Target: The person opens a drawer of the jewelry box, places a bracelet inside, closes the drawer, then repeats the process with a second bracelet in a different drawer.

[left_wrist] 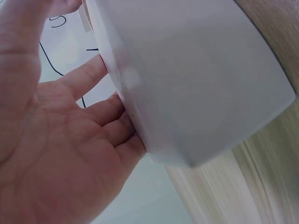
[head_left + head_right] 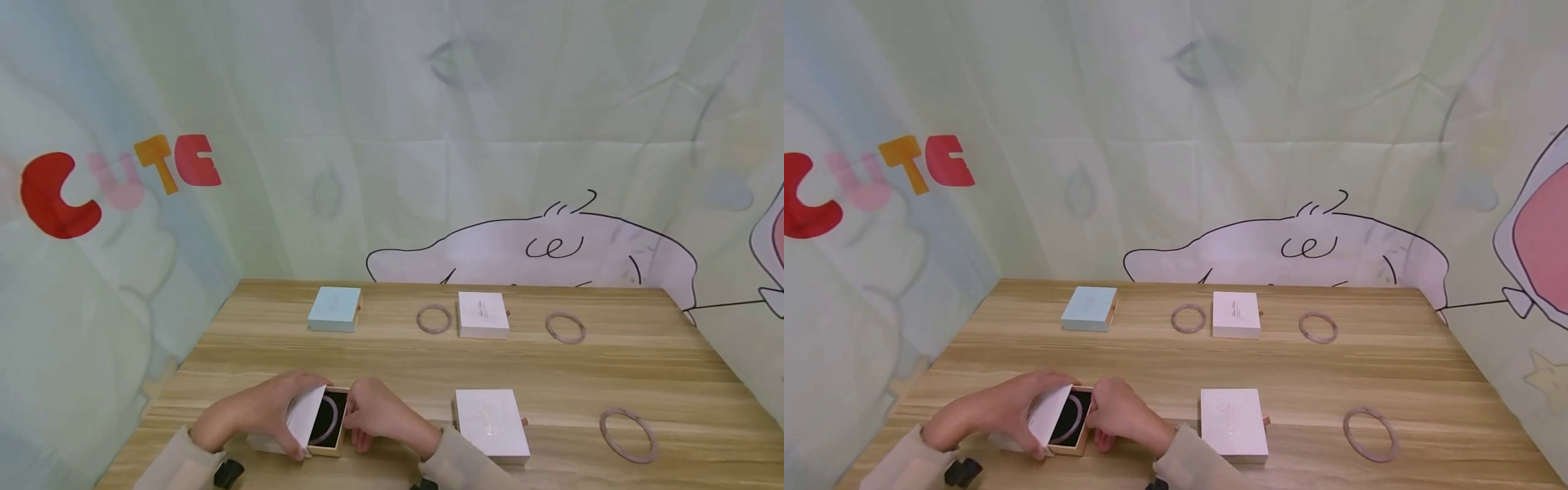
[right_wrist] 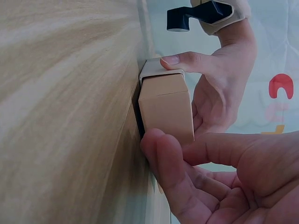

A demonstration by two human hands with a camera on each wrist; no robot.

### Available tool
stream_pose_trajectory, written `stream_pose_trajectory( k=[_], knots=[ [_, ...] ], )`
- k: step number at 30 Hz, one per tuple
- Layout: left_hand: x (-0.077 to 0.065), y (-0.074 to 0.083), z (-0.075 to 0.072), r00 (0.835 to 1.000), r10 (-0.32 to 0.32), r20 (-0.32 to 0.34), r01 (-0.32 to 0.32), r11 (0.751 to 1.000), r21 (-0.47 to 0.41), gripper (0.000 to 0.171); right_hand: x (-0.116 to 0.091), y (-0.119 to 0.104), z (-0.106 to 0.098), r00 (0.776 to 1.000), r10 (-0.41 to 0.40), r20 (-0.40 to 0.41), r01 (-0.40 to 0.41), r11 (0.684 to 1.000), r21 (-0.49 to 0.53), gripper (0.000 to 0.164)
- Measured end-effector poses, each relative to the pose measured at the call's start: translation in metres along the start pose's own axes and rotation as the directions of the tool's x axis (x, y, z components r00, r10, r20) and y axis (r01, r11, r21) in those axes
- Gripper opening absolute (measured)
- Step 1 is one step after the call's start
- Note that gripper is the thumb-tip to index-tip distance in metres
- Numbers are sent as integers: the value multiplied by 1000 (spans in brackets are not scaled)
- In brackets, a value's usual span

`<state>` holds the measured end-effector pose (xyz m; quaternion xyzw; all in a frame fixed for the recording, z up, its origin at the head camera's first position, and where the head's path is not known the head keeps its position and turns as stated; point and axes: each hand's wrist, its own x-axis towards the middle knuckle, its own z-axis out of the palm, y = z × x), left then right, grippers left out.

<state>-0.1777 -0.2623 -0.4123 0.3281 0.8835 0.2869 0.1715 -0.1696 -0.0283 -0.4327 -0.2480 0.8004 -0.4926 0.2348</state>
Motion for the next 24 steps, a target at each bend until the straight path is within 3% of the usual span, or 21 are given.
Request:
stream_pose_trajectory(
  k=[15,24],
  knots=[
    [1,0,0,1000,-13,7,13,1000,-6,97,2,1,1,1000,-10,-3,10,1000,3,26],
    [0,0,-1,1000,15,-1,-15,1000,5,97,4,2,2,1000,-1,3,1,1000,12,28]
  ],
)
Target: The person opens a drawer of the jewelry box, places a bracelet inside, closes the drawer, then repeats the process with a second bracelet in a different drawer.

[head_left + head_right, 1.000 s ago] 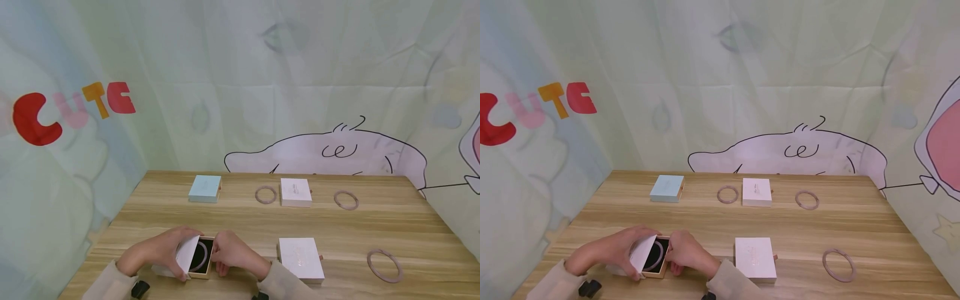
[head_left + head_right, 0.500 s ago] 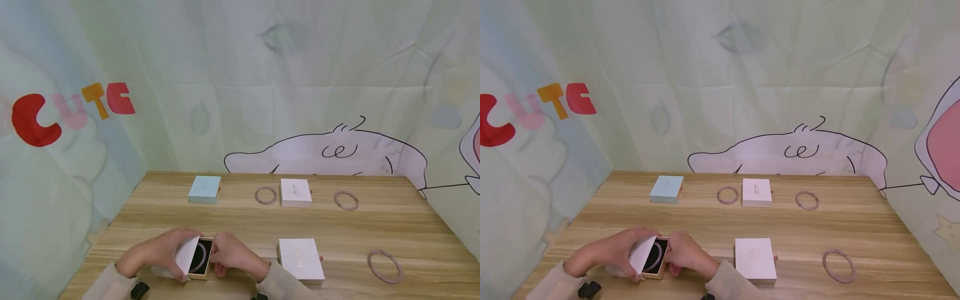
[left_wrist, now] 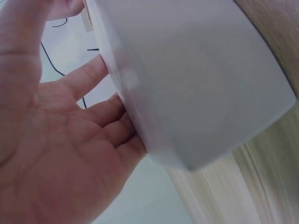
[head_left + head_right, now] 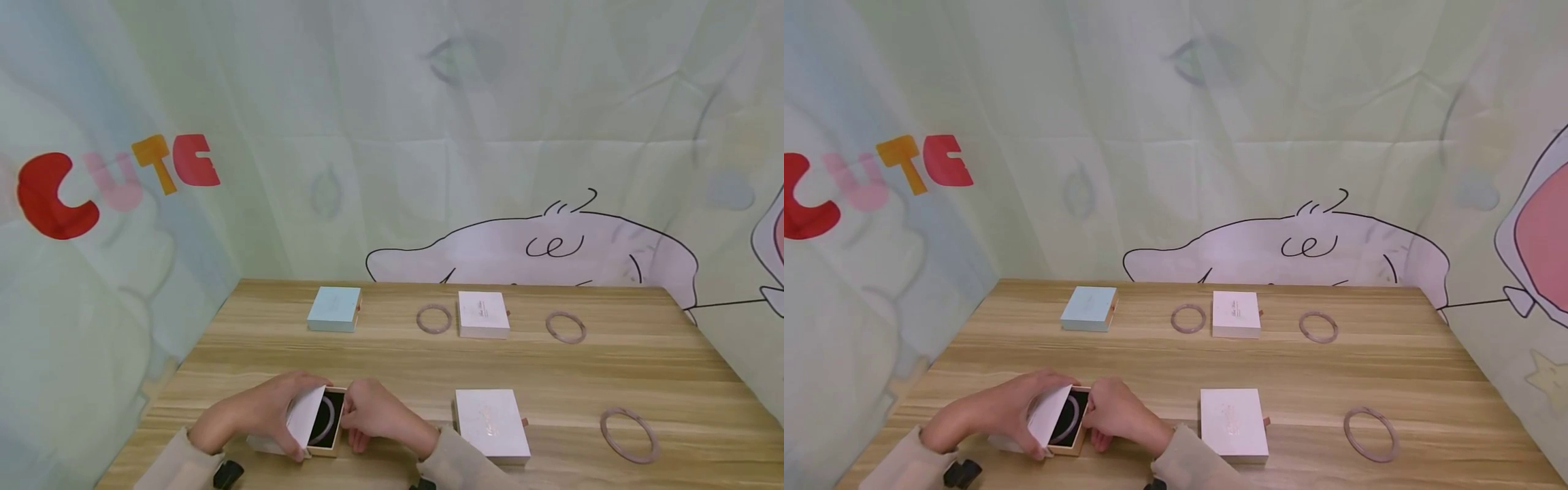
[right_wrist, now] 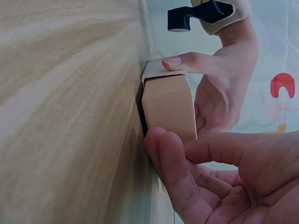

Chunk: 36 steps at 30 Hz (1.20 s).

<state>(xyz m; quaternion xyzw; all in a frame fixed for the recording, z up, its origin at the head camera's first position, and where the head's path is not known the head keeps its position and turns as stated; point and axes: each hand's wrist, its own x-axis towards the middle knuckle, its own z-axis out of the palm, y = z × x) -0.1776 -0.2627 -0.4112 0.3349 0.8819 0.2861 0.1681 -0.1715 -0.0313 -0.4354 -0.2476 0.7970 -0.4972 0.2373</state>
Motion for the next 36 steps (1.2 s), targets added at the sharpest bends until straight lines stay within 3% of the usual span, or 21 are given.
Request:
stream_pose_trajectory(
  k=[23,36],
  knots=[
    [0,1,0,1000,-6,4,6,1000,-25,95,5,1,4,1000,-14,9,13,998,68,23],
    [-1,3,0,1000,-7,5,7,1000,-16,95,6,-2,5,1000,-27,8,26,998,55,24]
  ],
)
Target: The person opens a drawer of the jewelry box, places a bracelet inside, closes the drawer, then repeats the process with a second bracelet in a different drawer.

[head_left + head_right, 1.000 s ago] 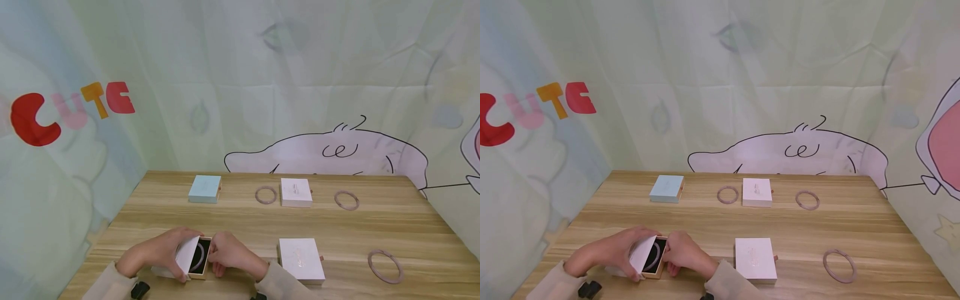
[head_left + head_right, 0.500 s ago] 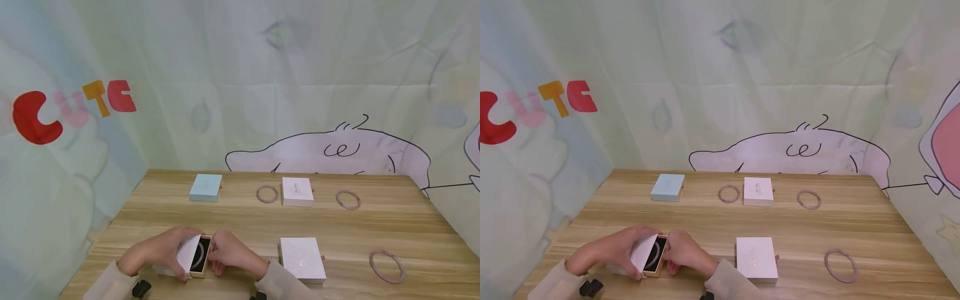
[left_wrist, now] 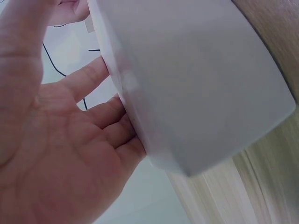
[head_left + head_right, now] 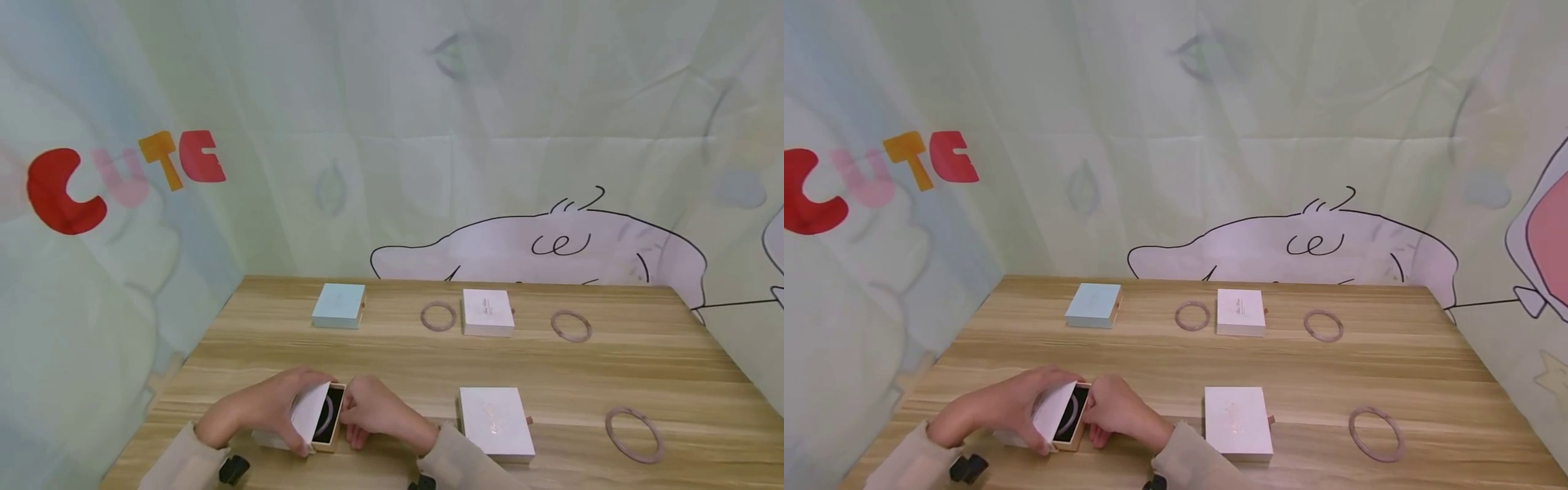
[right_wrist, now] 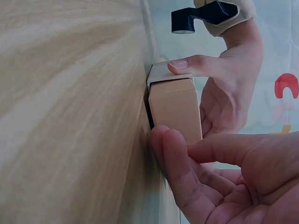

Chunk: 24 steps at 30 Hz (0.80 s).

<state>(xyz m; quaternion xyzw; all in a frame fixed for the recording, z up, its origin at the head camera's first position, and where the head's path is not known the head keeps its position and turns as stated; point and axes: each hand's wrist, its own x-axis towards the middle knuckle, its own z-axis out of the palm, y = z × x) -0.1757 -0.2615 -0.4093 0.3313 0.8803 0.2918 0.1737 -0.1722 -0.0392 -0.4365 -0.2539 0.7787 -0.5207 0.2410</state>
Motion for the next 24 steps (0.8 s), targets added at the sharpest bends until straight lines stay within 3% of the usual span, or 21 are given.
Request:
stream_pose_trajectory(
  k=[12,24],
  knots=[
    [3,-2,1,1000,-4,13,5,999,-37,94,2,4,2,1000,5,1,-5,1000,26,25],
    [1,-2,1,1000,2,-2,-2,1000,-11,96,4,1,6,1000,-2,-7,2,1000,20,27]
  ],
)
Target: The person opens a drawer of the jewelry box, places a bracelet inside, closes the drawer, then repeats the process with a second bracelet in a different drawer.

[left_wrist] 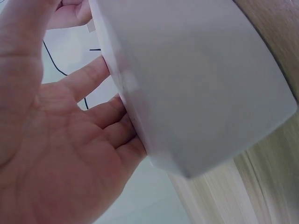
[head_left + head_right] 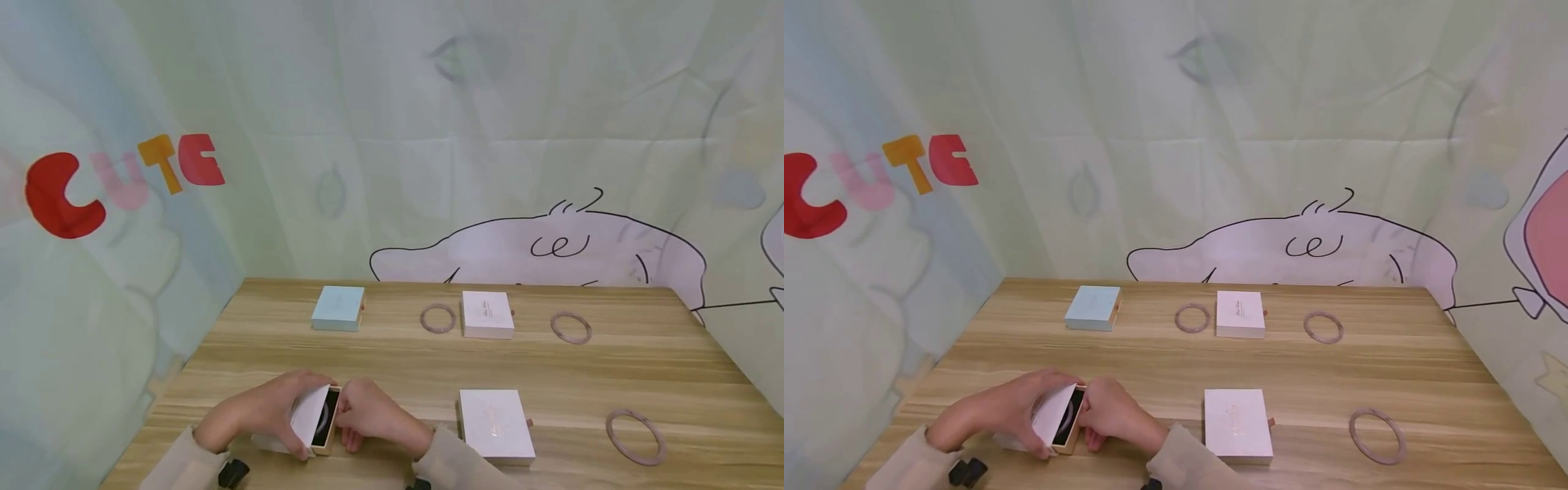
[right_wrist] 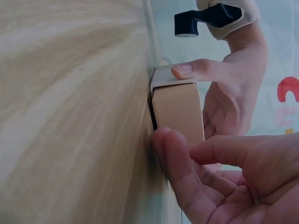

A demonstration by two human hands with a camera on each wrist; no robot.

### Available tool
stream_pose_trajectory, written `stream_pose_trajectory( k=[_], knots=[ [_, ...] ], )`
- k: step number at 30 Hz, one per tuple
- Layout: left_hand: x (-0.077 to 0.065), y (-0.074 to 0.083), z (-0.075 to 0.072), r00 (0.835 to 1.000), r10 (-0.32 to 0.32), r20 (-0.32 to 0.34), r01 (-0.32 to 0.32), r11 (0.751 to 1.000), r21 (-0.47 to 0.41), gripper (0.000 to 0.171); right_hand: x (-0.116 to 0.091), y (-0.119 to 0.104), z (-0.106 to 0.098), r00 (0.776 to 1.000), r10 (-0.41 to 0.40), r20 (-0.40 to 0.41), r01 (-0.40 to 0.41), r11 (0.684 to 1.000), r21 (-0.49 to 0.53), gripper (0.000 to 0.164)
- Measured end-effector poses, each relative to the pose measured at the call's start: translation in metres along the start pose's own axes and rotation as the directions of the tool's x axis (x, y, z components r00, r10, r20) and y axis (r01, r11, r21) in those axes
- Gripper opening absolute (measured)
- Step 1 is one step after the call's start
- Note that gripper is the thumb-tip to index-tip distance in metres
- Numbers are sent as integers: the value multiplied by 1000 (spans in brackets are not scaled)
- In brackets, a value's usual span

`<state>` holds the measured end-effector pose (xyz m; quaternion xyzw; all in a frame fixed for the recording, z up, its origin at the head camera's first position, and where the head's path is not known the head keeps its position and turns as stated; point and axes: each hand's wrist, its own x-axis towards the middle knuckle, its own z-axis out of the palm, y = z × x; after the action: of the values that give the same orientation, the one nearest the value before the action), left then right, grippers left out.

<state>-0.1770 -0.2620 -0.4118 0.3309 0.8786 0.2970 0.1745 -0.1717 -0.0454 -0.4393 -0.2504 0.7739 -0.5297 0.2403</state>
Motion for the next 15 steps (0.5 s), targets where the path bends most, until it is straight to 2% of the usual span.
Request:
stream_pose_trajectory(
  k=[15],
  knots=[
    [-1,4,-1,1000,12,-7,-12,1000,1,95,1,-2,1,1000,2,-1,-2,1000,13,26]
  ],
)
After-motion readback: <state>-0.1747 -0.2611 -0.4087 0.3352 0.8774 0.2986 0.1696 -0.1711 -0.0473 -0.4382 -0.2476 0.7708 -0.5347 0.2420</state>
